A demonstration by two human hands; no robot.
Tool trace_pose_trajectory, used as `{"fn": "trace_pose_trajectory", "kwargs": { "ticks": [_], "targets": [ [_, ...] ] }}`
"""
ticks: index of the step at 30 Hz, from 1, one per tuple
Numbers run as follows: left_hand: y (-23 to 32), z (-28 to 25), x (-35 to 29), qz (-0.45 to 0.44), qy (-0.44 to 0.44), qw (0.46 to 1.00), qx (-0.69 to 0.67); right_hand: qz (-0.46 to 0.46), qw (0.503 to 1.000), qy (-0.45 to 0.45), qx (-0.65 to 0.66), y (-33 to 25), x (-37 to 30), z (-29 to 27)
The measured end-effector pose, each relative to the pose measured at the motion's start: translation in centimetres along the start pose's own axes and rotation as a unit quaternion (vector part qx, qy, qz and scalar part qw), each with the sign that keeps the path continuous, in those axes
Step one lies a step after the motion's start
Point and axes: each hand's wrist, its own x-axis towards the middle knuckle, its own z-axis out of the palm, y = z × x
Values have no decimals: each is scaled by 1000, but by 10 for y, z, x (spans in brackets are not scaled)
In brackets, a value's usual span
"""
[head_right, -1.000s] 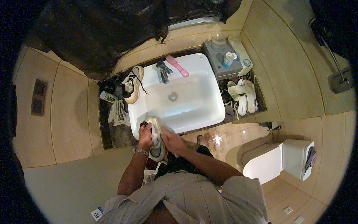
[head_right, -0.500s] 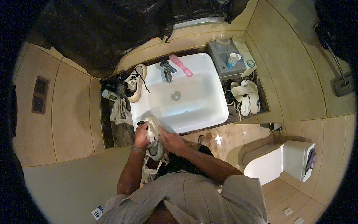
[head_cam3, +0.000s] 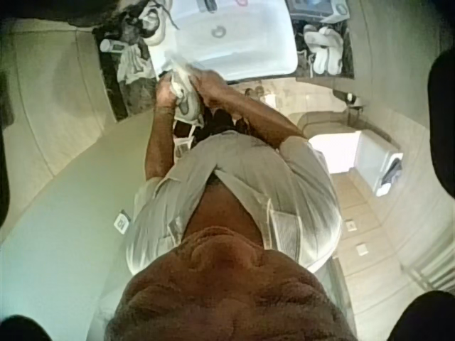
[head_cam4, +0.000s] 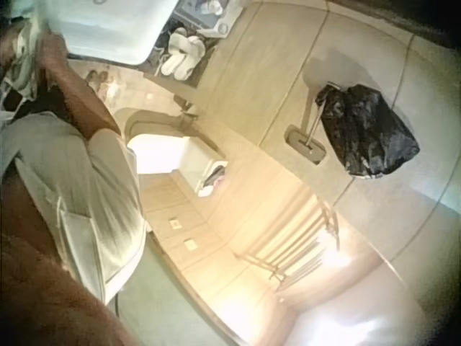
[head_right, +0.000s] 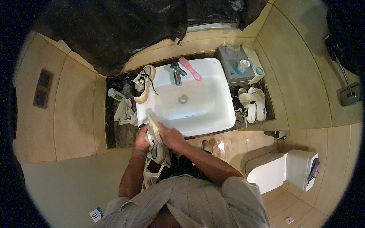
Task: The person cleans a white sneaker in a bathroom sink. They apply a liquid cleaning solution from a bottle to the shoe, then scrub the shoe with a brush. The person scrubs the upper, sides, and sole of the shoe.
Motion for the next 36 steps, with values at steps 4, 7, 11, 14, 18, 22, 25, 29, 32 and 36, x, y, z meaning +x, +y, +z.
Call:
{"fn": "trace_pose_trajectory", "kwargs": {
  "ticks": [4, 7, 11, 14, 18, 22, 25, 29, 32, 36],
  "targets": [
    [23, 26, -22, -55, 19, 989, -133, 7, 1000, 2, -8, 5, 23, 6],
    [25, 24, -20, -67, -8, 985, -161, -31, 998, -56, -15, 13, -25, -2],
    [15, 9, -20, 13, -19, 999, 46, -76, 993, -87, -23, -9, -64, -24],
    [0, 22, -20, 82, -6, 988, 133, -6, 999, -46, -24, -14, -26, -22],
    [36, 79, -47, -32, 74, 996, 43, 83, 996, -22, 12, -9, 14, -17],
    [43, 91, -60, -144, 0, 984, 102, 101, 992, -16, 78, 29, -4, -10],
    [28, 79, -50, -68, -42, 996, 37, 39, 990, 23, 134, 53, -12, 5],
    [28, 77, -54, -21, -19, 998, 64, 94, 971, -38, 216, 35, -56, -5],
    [12, 68, -49, 29, 26, 993, 111, 90, 963, -51, 250, 15, -99, -14],
    [4, 96, -51, 40, 95, 988, 118, 95, 964, 2, 248, 7, -81, 2]
  ]
}}
